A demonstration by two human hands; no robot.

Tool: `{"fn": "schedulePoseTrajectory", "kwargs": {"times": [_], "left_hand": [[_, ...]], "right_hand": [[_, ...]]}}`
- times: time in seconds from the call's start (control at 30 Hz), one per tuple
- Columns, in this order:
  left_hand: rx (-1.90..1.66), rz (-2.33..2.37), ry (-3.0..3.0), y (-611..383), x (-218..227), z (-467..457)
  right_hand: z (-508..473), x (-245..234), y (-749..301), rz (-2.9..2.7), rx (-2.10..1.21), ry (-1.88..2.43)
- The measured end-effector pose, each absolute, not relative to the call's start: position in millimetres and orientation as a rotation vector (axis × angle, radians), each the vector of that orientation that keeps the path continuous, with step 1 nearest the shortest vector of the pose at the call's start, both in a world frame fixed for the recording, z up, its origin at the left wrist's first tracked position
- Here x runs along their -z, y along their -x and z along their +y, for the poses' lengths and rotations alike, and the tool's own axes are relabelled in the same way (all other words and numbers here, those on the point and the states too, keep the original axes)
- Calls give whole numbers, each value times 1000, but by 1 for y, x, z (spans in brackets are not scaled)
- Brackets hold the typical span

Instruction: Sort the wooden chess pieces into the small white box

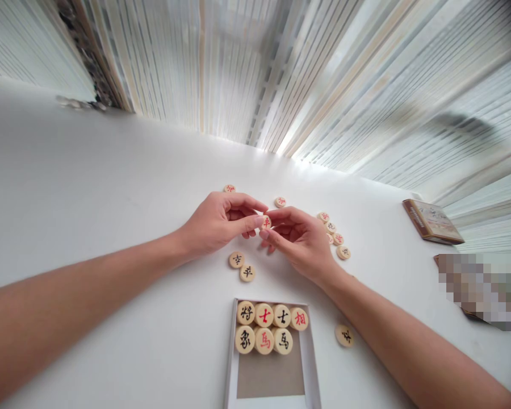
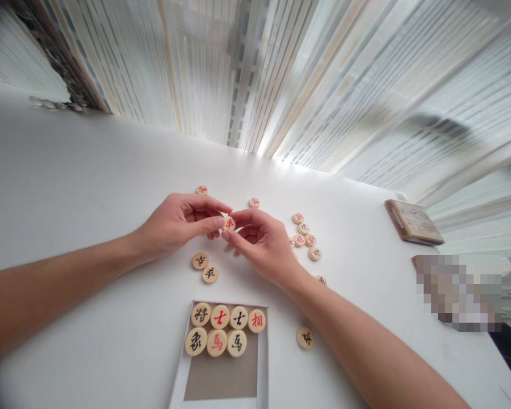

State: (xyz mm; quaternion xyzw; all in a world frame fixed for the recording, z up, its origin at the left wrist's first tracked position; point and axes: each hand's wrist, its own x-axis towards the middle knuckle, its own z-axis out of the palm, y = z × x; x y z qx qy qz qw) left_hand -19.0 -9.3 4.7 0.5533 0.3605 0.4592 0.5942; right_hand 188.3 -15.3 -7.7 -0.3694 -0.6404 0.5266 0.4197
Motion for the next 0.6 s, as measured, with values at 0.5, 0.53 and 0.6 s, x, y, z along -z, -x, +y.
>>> {"fn": "schedulePoseTrajectory", "kwargs": {"times": [0.5,0.53,0.6], "left_hand": [[-973,866,-1407,21,-1,-9],[-963,875,-1421,21,-1,-9],[-935,896,-1458,22,-2,-9]], "right_hand": [[-28,5,-186,-1941,-780,957],[-30,4,-186,-1973,-715,939],[-32,3,-186,-2053,-587,887]]}}
